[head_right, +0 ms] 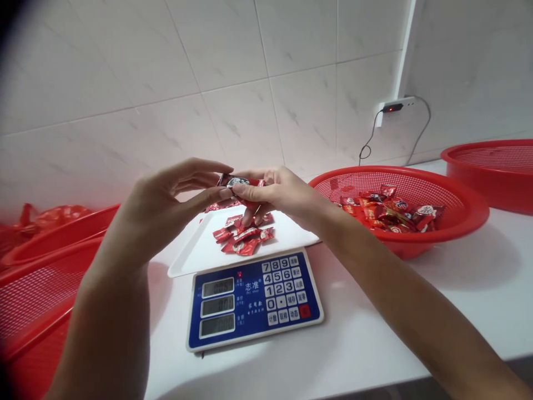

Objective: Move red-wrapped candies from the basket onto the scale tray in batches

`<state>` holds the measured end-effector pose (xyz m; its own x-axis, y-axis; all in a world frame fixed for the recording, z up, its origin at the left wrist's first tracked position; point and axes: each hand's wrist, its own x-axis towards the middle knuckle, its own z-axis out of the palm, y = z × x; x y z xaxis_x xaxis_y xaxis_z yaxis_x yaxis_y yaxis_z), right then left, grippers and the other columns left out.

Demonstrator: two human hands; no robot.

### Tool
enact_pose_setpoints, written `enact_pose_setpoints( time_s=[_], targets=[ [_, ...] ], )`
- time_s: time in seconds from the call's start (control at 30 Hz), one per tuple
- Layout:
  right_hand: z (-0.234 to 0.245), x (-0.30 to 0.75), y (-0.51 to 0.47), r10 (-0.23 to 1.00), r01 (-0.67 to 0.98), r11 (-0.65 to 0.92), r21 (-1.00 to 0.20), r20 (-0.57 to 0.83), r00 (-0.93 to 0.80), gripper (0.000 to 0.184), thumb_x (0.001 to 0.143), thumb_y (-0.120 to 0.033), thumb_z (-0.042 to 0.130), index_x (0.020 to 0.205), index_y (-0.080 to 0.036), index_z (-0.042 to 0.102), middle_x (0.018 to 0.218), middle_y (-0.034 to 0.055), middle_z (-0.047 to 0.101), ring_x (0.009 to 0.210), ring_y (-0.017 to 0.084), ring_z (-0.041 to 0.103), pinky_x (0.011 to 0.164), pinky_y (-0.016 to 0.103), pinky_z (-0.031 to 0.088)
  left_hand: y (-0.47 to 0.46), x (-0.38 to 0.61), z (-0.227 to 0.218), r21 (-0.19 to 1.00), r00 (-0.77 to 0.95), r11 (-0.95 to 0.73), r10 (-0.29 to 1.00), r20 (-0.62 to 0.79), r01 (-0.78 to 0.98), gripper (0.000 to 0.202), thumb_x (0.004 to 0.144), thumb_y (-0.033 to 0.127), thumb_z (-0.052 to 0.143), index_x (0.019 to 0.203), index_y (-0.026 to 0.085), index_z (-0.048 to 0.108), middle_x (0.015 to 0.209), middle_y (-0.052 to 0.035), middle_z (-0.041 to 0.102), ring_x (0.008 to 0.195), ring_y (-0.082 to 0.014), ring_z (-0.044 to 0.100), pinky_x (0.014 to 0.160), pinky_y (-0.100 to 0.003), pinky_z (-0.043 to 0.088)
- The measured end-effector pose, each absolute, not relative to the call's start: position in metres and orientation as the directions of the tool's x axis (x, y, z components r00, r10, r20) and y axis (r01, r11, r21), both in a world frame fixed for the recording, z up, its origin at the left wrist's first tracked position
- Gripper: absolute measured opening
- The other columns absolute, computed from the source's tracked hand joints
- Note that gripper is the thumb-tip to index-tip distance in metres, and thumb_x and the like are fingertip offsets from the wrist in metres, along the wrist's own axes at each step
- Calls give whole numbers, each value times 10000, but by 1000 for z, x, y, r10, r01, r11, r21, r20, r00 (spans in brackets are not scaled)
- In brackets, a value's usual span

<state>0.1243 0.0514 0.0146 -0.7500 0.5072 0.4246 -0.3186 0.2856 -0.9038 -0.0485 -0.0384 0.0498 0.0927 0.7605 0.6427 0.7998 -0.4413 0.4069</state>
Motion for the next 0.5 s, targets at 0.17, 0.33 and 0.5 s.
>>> enact_pose_setpoints(
  time_s=[0.17, 0.33, 0.5],
  targets=[
    [16, 125, 50, 552, -319, 268, -909, 416, -722, 382, 861, -389, 707, 1186, -191, 683, 784, 28, 697, 594, 121, 648, 573, 231, 523, -38, -52, 50, 328, 164, -437, 774, 611, 838, 323, 817, 314, 732, 1130, 266, 665, 1057, -17, 715, 1012, -219, 652, 941, -349, 511],
    [15, 125, 50, 536, -302, 288, -909, 415, -735, 381, 868, -399, 696, 1190, -197, 683, 863, 45, 711, 619, 119, 651, 579, 234, 513, -37, -53, 46, 273, 235, -470, 767, 597, 839, 332, 837, 252, 712, 1156, 279, 625, 1069, -4, 702, 1037, -212, 637, 952, -342, 495],
    [19, 129, 50, 571, -317, 333, -888, 457, -682, 362, 867, -406, 693, 1180, -224, 686, 1033, 64, 713, 617, 107, 643, 558, 240, 505, -35, -57, 49, 297, 182, -443, 763, 620, 846, 638, 792, 335, 753, 1364, 307, 473, 1241, -66, 623, 1153, -263, 581, 997, -397, 476]
  ],
)
